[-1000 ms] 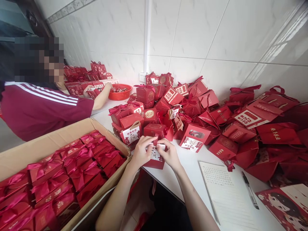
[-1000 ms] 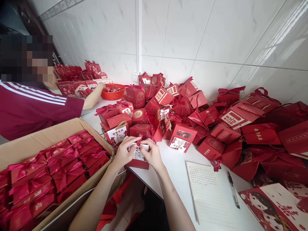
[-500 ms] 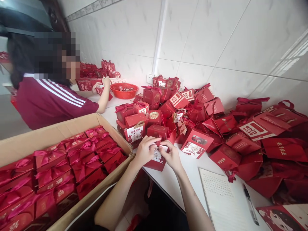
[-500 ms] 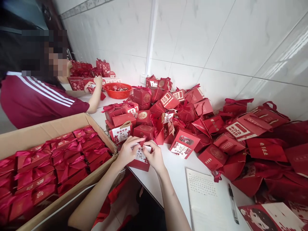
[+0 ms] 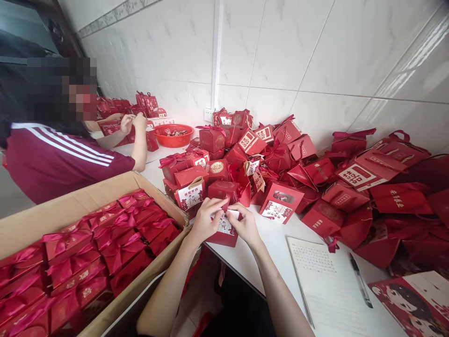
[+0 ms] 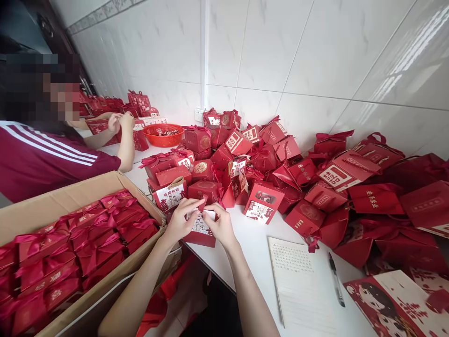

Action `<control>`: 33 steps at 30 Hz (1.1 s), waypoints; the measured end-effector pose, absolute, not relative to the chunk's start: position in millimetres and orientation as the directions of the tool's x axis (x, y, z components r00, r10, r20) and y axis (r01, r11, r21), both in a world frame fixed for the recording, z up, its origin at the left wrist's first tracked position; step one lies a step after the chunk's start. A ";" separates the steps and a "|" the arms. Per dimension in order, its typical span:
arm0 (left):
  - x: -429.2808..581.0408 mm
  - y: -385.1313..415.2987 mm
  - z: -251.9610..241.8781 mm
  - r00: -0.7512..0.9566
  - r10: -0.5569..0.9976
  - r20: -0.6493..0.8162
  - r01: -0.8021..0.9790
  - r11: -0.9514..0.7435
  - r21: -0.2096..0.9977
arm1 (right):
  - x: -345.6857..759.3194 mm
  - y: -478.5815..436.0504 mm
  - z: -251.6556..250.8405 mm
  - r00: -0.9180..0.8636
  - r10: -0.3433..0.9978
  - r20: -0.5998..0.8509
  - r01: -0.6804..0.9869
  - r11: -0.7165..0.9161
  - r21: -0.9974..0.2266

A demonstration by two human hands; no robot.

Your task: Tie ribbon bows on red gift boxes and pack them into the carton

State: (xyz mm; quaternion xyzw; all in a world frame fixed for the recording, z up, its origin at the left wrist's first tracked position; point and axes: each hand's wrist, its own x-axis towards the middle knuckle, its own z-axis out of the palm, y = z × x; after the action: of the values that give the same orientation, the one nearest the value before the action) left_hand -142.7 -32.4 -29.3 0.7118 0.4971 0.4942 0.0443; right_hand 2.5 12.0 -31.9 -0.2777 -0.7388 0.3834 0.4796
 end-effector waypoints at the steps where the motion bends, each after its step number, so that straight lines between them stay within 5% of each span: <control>1: -142.8 -32.3 -29.3 0.018 0.753 0.657 0.660 -0.503 0.558 | 2.5 12.6 -32.0 -0.389 0.777 0.495 0.042 0.551 -0.833; 33: -142.4 -29.1 -31.8 0.010 0.750 0.662 0.648 -0.509 0.566 | 3.7 15.3 -30.4 -0.403 0.794 0.455 0.066 0.520 -0.851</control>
State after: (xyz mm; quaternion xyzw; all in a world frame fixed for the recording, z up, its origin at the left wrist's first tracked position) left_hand -142.4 -29.1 -31.8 0.7089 0.4931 0.5018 0.0504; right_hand 3.7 15.3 -30.4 -0.2910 -0.7390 0.3939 0.4626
